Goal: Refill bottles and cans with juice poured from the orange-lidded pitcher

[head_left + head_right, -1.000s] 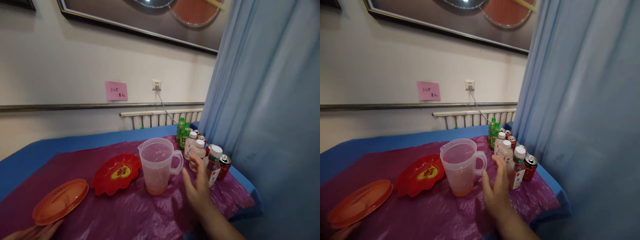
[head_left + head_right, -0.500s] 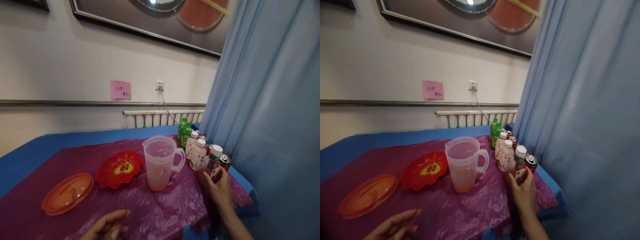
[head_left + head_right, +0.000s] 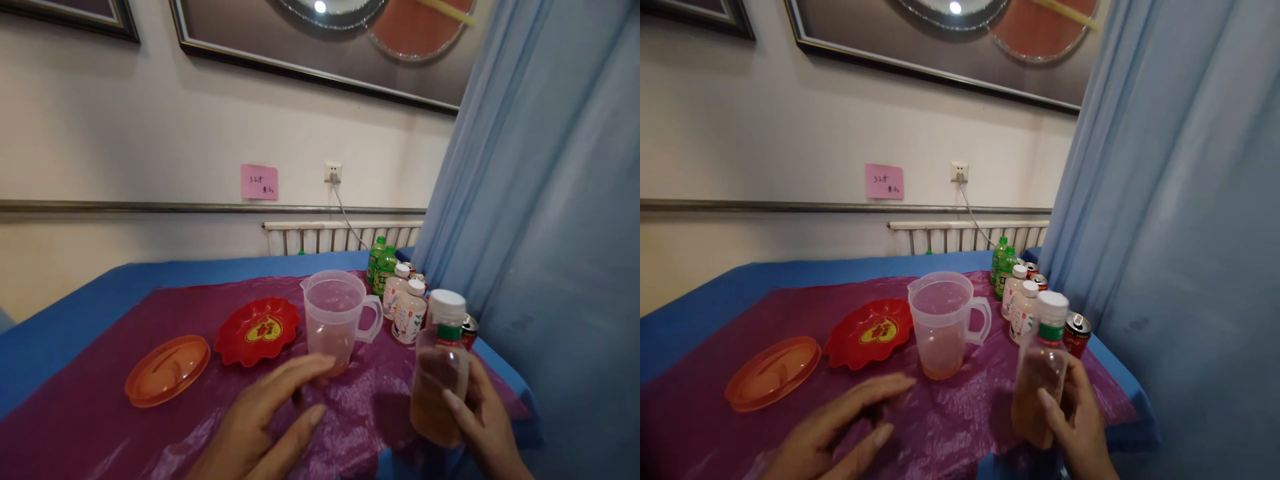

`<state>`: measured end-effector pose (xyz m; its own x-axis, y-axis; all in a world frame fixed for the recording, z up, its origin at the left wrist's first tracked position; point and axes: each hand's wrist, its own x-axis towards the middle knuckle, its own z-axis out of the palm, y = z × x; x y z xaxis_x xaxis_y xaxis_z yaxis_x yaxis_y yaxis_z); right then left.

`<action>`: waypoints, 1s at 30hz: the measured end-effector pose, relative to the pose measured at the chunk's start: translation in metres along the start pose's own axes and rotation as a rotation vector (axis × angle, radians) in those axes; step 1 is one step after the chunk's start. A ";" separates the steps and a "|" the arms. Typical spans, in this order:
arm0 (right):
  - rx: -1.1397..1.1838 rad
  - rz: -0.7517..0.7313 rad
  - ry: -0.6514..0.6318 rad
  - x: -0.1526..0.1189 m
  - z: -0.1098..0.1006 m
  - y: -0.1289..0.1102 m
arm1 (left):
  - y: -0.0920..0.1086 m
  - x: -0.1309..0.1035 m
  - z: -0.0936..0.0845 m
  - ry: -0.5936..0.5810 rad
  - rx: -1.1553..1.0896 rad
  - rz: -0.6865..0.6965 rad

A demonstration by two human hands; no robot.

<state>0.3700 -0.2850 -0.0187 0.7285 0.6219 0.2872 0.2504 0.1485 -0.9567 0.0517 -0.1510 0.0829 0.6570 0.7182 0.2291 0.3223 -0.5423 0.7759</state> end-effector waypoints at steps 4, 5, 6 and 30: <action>0.063 -0.186 -0.251 -0.007 0.012 -0.012 | 0.070 0.043 -0.020 -0.071 0.133 0.380; 0.079 -0.223 -0.315 -0.008 0.016 -0.015 | 0.083 0.053 -0.022 -0.111 0.145 0.449; 0.093 -0.251 -0.374 -0.009 0.020 -0.018 | 0.093 0.062 -0.024 -0.150 0.155 0.507; -0.233 -0.490 -0.326 -0.025 0.042 -0.011 | 0.093 0.089 -0.023 -0.293 0.204 0.589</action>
<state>0.3223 -0.2695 -0.0170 0.2712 0.7317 0.6253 0.6646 0.3275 -0.6716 0.1245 -0.1278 0.1885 0.9099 0.1466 0.3881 -0.0421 -0.8980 0.4380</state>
